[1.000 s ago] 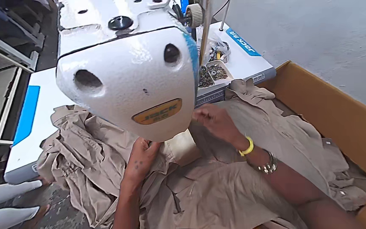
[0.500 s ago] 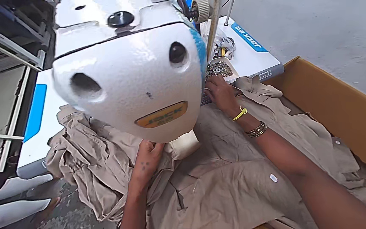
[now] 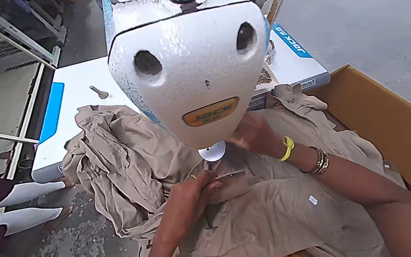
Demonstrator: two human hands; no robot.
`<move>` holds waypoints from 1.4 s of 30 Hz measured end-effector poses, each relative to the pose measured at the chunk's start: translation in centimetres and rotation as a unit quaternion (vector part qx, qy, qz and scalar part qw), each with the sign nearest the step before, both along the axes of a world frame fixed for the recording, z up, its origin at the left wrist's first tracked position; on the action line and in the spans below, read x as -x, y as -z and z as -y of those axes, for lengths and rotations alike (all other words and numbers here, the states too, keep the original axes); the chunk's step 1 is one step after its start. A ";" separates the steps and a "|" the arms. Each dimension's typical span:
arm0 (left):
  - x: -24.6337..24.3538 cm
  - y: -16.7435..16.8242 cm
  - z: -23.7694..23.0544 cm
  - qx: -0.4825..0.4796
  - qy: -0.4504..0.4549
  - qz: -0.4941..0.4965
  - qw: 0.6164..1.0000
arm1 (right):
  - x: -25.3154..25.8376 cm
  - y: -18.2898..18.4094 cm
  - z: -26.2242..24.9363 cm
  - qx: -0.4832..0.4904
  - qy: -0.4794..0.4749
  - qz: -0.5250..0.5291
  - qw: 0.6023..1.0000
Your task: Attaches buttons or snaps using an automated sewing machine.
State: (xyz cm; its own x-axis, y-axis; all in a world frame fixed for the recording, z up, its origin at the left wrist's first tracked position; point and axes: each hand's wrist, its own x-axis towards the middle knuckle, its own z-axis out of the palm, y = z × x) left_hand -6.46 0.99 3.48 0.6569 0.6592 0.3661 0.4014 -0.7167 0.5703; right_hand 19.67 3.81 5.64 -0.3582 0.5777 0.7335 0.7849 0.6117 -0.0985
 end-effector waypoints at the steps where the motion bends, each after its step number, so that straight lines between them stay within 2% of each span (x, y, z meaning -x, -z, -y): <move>1: 0.2 0.1 -0.1 0.015 -0.002 0.011 1.000 | 1.2 0.0 0.5 -0.033 -0.031 0.062 0.997; 2: 0.2 0.1 -0.4 0.031 -0.011 0.020 0.999 | 2.2 -0.2 0.5 -0.049 -0.037 0.104 0.993; 4: 0.2 -0.3 -0.8 0.077 -0.028 0.035 0.996 | 3.0 -0.9 0.1 -0.025 -0.022 0.105 0.994; 7: 0.7 -1.1 -0.8 0.199 -0.063 0.085 0.974 | 2.2 -1.0 0.6 0.051 -0.023 -0.011 0.998; 9: 1.0 -1.5 -1.4 0.292 -0.106 0.118 0.943 | 1.8 -0.8 2.0 0.068 -0.034 -0.091 0.993; 11: 0.9 -1.8 -2.3 0.351 -0.138 0.140 0.916 | 2.2 0.0 4.3 0.062 -0.063 -0.083 0.993; 15: -0.4 -2.6 -4.6 0.352 -0.177 0.119 0.911 | 3.0 2.6 5.7 0.042 -0.065 0.001 0.997; 20: -1.6 -2.3 -7.5 0.264 -0.193 0.047 0.944 | 2.8 3.6 5.4 0.044 -0.003 -0.010 0.999; 23: -2.2 -2.2 -8.1 0.252 -0.200 0.038 0.946 | 2.8 3.5 5.4 0.048 0.013 -0.010 0.999; 30: -2.4 -2.5 -8.1 0.287 -0.193 0.045 0.937 | 3.3 3.7 5.7 0.050 0.030 -0.012 0.998; 33: -2.2 -2.6 -8.3 0.332 -0.158 0.072 0.927 | 3.5 3.9 5.9 0.050 0.033 -0.016 0.998; 35: -1.5 -2.8 -8.3 0.412 -0.125 0.135 0.892 | 3.2 4.0 5.9 0.062 0.014 -0.039 0.997; 37: 0.2 -2.3 -8.6 0.485 -0.124 0.203 0.842 | 2.0 3.9 5.6 0.093 -0.001 -0.082 0.992; 39: 2.8 -1.2 -9.0 0.528 -0.100 0.213 0.816 | -0.6 3.5 4.8 0.112 0.051 -0.107 0.987; 42: 5.9 0.9 -8.8 0.557 0.002 0.209 0.804 | -6.8 3.1 2.4 0.124 0.203 -0.097 0.966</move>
